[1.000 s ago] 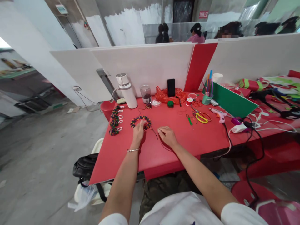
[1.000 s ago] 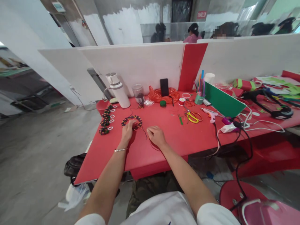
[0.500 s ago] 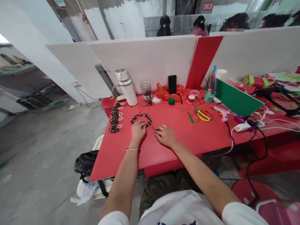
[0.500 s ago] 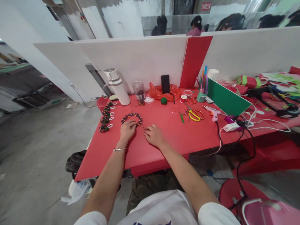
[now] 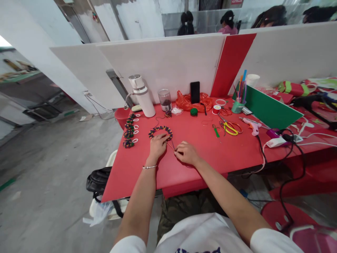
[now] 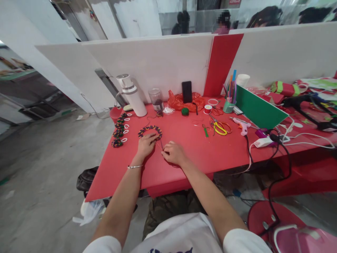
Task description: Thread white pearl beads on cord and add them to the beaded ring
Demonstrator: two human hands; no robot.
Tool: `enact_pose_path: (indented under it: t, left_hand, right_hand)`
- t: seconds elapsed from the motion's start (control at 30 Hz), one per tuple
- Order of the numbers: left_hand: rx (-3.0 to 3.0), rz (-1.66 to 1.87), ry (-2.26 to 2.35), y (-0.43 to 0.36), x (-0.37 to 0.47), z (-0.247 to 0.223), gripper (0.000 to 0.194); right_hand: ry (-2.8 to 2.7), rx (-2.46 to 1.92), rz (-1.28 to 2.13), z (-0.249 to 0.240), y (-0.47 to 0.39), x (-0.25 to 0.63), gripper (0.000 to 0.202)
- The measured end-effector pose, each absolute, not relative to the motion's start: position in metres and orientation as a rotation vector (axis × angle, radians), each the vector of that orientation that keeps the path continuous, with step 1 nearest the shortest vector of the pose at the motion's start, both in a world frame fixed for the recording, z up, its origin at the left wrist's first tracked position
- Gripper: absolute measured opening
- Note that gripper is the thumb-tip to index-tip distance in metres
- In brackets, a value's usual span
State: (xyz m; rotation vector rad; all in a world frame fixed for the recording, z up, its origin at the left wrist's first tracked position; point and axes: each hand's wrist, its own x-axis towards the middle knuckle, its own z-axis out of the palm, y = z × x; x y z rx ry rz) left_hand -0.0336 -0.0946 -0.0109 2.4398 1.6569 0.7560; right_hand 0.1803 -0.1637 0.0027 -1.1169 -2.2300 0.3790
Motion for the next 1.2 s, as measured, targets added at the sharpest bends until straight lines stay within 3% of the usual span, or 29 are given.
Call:
enact_pose_path:
  t: [0.33,0.47,0.6,1.2]
  left_hand:
    - [2.437,0.790,1.663,-0.093,-0.033,-0.012,0.038]
    - [2.438,0.803,1.655,-0.093,-0.033,-0.012,0.038]
    - [2.429,0.802,1.659,-0.094,-0.033,-0.012,0.038]
    - [2.410,0.896,1.627,-0.094,-0.031,-0.008,0.042]
  right_hand:
    - [-2.334,-1.157,0.312,0.006,-0.168,0.182,0.035]
    - [-2.283,-1.149,0.267,0.011,-0.167,0.179,0.029]
    - [-2.386,-1.184,0.261,0.011,-0.164,0.173,0.040]
    - [-2.295,-0.833,0.132,-0.003,-0.173,0.174,0.022]
